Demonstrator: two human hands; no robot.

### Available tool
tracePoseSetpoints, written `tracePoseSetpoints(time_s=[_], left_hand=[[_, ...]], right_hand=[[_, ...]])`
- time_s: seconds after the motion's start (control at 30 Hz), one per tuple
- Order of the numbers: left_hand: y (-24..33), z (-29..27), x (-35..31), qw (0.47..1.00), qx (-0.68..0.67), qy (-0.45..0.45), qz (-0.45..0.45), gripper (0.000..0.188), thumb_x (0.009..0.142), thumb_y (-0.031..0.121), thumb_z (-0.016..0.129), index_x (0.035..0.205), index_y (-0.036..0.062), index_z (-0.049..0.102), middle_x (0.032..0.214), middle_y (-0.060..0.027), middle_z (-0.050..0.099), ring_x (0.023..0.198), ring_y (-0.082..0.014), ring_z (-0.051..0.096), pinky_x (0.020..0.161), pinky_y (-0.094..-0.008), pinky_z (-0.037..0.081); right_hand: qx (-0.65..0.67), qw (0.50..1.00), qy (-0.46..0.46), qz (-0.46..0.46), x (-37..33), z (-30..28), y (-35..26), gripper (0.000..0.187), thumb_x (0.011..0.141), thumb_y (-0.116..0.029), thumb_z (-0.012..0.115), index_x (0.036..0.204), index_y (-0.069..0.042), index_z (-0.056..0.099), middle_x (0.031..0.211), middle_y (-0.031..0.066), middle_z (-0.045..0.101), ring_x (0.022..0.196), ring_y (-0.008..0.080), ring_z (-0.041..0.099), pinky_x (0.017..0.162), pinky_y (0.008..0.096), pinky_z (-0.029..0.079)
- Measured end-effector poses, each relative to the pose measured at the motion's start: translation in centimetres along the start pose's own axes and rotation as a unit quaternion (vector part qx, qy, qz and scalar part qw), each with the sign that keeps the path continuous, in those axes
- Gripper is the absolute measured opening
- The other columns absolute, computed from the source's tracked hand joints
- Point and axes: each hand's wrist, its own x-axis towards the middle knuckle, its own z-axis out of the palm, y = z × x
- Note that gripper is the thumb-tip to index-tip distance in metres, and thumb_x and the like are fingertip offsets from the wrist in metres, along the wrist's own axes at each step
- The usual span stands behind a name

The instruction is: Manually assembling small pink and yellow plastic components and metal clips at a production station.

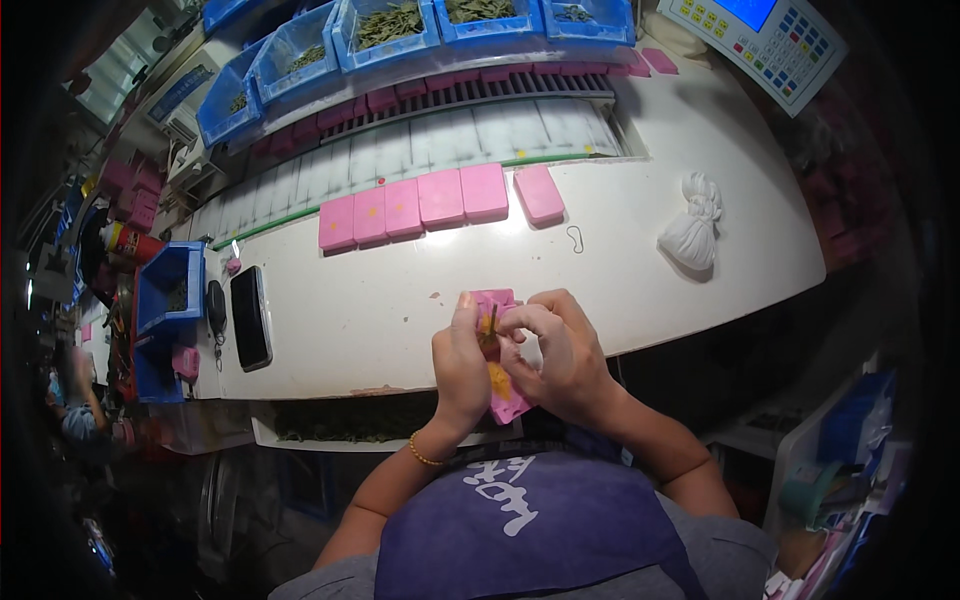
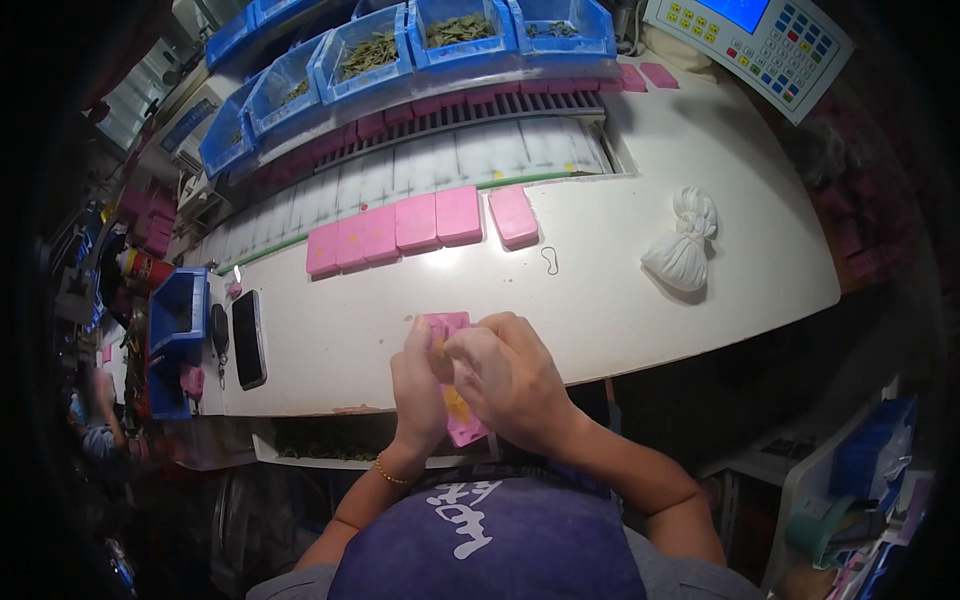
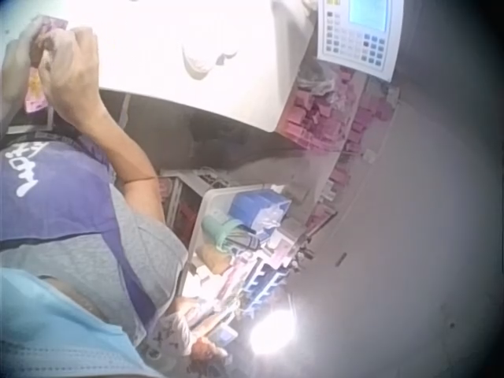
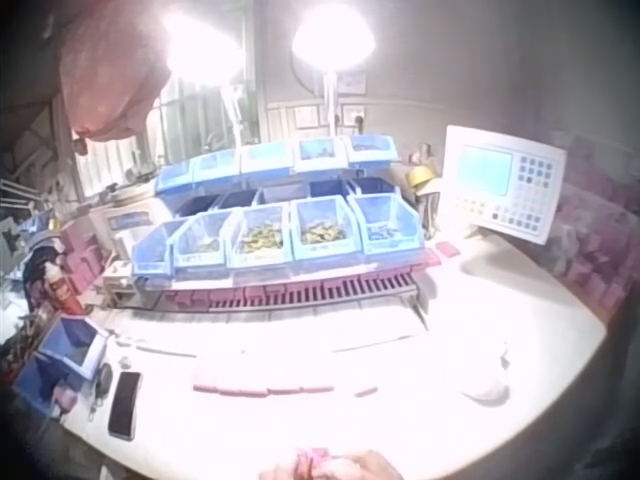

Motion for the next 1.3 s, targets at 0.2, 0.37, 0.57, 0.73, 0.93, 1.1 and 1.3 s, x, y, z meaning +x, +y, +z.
tracePoseSetpoints(time_s=[0.2,0.37,0.57,0.73,0.93,1.1,1.3], left_hand=[[-0.3,0.3,-0.1,0.999,-0.034,0.018,0.014,0.047,0.106,0.032,0.039,0.074,0.0027,0.057,0.072,0.0019,0.053,0.069,-0.0044,0.046,0.058,-0.0251,0.037],[-0.2,0.3,-0.1,0.999,0.000,0.017,0.050,0.049,0.107,0.032,0.037,0.073,0.0026,0.057,0.068,0.0015,0.053,0.065,-0.0038,0.047,0.056,-0.0245,0.038],[-0.9,-0.2,0.1,0.999,0.007,-0.005,0.049,0.061,0.107,0.038,0.033,0.080,-0.0064,0.066,0.072,-0.0094,0.065,0.066,-0.0120,0.060,0.060,-0.0258,0.048],[-1.0,-0.2,0.1,0.999,0.013,-0.002,0.051,0.060,0.107,0.037,0.035,0.081,-0.0065,0.066,0.072,-0.0091,0.065,0.065,-0.0118,0.060,0.060,-0.0259,0.048],[-1.1,-0.2,0.0,0.998,0.012,-0.004,0.060,0.059,0.108,0.036,0.035,0.081,-0.0064,0.066,0.072,-0.0089,0.065,0.065,-0.0114,0.059,0.059,-0.0258,0.047],[-1.3,-0.1,0.0,0.998,0.002,0.001,0.061,0.057,0.108,0.035,0.035,0.079,-0.0055,0.064,0.071,-0.0069,0.063,0.063,-0.0097,0.056,0.057,-0.0255,0.044],[-1.2,0.1,0.0,0.998,0.006,0.015,0.067,0.056,0.108,0.034,0.036,0.072,-0.0020,0.058,0.066,-0.0015,0.055,0.061,-0.0064,0.047,0.053,-0.0259,0.038]], right_hand=[[0.001,1.000,0.015,-0.003,-0.1,0.4,0.0,0.038,0.076,0.003,0.070,0.110,-0.002,0.053,0.094,0.0144,0.057,0.083,0.0301,0.057,0.072,0.0388,0.050],[0.015,1.000,0.012,0.012,-0.2,0.7,0.2,0.044,0.076,0.004,0.071,0.114,-0.002,0.050,0.091,0.0143,0.056,0.081,0.0288,0.057,0.069,0.0376,0.051],[0.035,0.998,-0.003,0.053,-0.3,0.8,0.1,0.050,0.076,0.009,0.069,0.118,-0.001,0.044,0.089,0.0092,0.058,0.082,0.0212,0.059,0.070,0.0316,0.052],[0.019,1.000,-0.006,0.022,-0.2,0.6,0.1,0.053,0.076,0.010,0.068,0.121,-0.001,0.043,0.091,0.0098,0.057,0.080,0.0190,0.059,0.069,0.0303,0.052],[0.024,0.999,-0.004,0.025,-0.1,0.6,-0.1,0.053,0.077,0.010,0.068,0.121,-0.001,0.042,0.092,0.0101,0.056,0.080,0.0182,0.061,0.068,0.0301,0.052],[0.037,0.999,0.003,0.029,-0.3,0.7,-0.2,0.053,0.075,0.008,0.069,0.122,0.002,0.044,0.088,0.0108,0.058,0.082,0.0260,0.058,0.066,0.0343,0.054],[0.037,0.999,0.001,0.025,-0.4,0.7,-0.1,0.052,0.077,0.007,0.069,0.122,0.002,0.043,0.086,0.0113,0.058,0.081,0.0265,0.059,0.064,0.0350,0.054]])
